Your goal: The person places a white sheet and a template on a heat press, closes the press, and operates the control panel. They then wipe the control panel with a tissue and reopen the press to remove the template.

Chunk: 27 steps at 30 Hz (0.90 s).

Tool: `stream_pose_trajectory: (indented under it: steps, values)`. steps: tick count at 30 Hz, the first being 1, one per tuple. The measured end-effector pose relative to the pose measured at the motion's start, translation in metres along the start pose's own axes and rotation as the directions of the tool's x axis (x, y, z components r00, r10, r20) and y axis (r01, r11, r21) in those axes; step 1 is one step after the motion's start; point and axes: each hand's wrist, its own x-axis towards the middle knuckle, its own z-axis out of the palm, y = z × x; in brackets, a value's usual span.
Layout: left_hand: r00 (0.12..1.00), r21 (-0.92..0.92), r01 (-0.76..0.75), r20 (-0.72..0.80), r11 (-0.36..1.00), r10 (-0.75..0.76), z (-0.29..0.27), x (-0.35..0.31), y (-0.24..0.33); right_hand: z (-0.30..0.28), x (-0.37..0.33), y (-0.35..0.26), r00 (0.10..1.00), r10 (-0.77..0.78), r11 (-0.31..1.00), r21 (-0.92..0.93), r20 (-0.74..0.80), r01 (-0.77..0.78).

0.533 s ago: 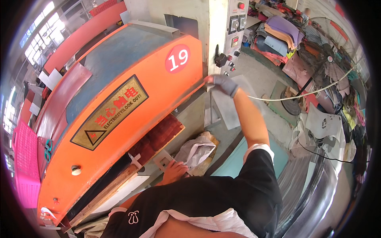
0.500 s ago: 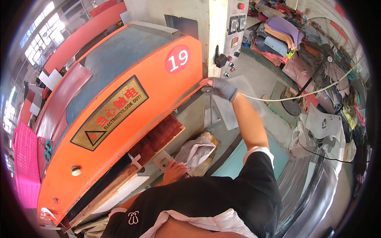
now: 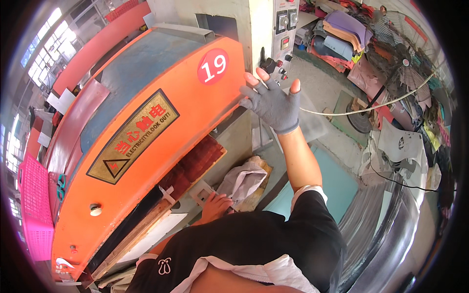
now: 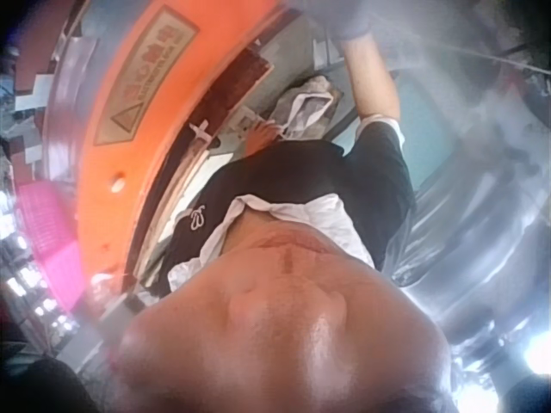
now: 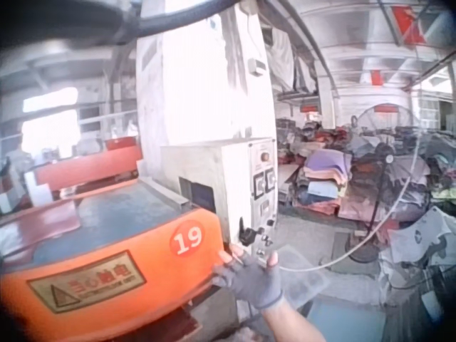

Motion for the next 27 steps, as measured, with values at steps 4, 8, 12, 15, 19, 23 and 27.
stream_pose_trajectory:
  steps: [4,8,12,15,19,23,27]
  values:
    - [1.0,0.012,-0.004,0.0,1.0,0.004,-0.002,0.001,0.002,0.003,0.0,0.0,0.999,-0.013,0.999,-0.044,-0.041,0.011]
    - [1.0,-0.005,0.001,-0.009,1.0,-0.001,-0.004,0.002,0.004,-0.022,-0.013,0.004,0.983,-0.051,0.987,-0.162,-0.177,0.022]
    - [1.0,-0.01,0.001,-0.014,1.0,-0.001,-0.004,0.002,0.004,-0.084,-0.045,0.035,0.794,-0.189,0.951,-0.309,-0.577,0.002]
    - [1.0,-0.022,0.0,-0.029,1.0,0.0,-0.002,0.002,0.003,-0.124,-0.091,0.079,0.425,-0.151,0.969,-0.218,-0.893,-0.113]
    - [0.999,-0.003,-0.001,-0.04,1.0,0.001,-0.001,0.002,0.003,-0.129,-0.144,0.119,0.368,-0.011,0.986,-0.072,-0.93,-0.151]
    - [1.0,0.013,0.008,-0.007,1.0,-0.008,-0.001,0.002,0.003,-0.1,-0.145,0.121,0.441,0.013,0.999,-0.004,-0.897,-0.036]
    - [1.0,-0.021,0.022,0.002,1.0,-0.022,-0.005,0.004,0.008,-0.05,-0.136,0.114,0.54,0.033,0.996,0.069,-0.841,0.047]
